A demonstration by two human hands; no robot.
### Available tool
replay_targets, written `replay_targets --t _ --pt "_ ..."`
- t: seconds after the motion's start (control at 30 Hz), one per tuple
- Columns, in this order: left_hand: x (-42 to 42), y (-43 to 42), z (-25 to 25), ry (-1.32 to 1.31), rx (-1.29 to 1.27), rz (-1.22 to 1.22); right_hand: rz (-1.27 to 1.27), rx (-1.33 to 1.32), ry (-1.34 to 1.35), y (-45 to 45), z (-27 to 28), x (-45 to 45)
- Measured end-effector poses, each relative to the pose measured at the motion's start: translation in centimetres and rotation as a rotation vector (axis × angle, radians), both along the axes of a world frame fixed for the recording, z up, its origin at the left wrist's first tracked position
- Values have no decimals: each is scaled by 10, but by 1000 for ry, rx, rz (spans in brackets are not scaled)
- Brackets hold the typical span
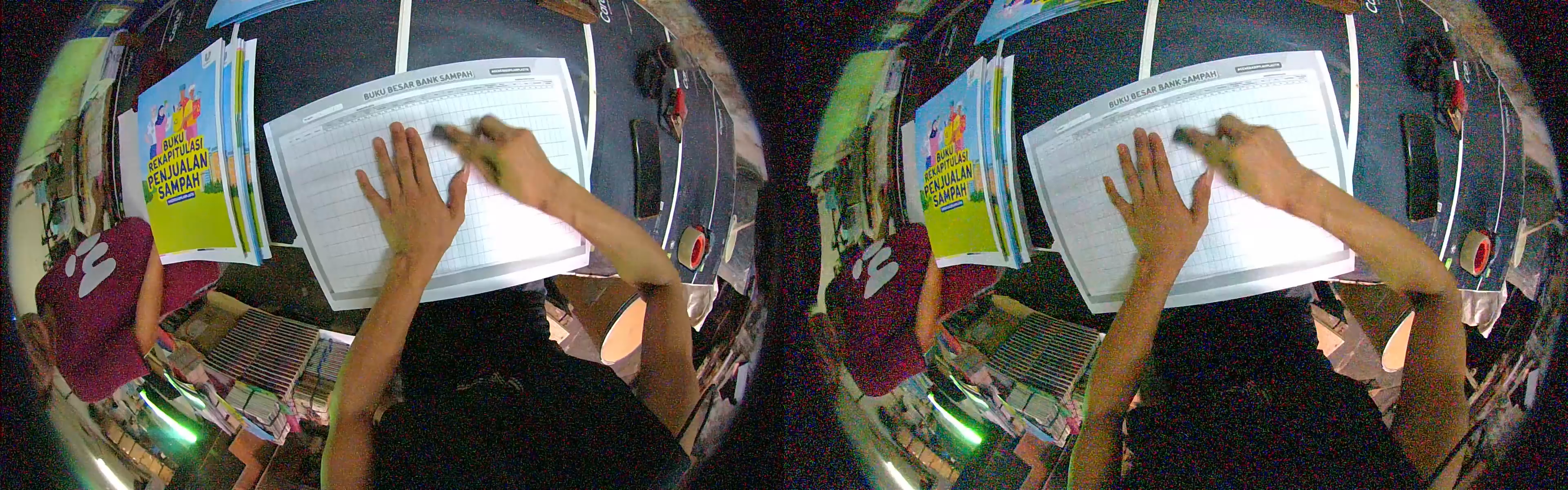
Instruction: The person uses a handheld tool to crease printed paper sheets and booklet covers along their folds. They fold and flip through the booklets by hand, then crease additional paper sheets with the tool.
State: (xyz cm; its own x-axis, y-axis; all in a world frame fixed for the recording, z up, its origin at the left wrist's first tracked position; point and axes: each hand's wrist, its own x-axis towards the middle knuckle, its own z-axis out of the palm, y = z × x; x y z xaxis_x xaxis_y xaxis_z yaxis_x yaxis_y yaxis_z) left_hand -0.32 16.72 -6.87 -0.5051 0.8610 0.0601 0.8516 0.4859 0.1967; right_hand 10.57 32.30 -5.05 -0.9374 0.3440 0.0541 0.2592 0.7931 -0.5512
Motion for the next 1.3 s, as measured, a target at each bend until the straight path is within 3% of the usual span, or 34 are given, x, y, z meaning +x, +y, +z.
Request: replay_targets --t 0.2,0.4,0.7,0.8,0.9,1.0,1.2,1.3 --pt "-1 0 4 -17 -18 0 129 15 125 11 -5 3" --pt "-1 2 4 -30 -12 2 191 -34 -26 16 8 -5" --pt "0 0 5 -38 20 -10 173 -107 4 19 14 -9" --pt "-1 1 5 -36 21 -4 169 -60 79 19 9 -12" --pt "0 0 3 -11 23 -2 162 194 -269 26 35 -19" --pt "0 -1 -1 48 39 -18 251 303 -31 29 28 -19" --pt "1 -3 -5 68 92 3 177 313 -212 24 26 -17" --pt "1 -2 -10 93 128 16 154 380 -80 23 12 -17"
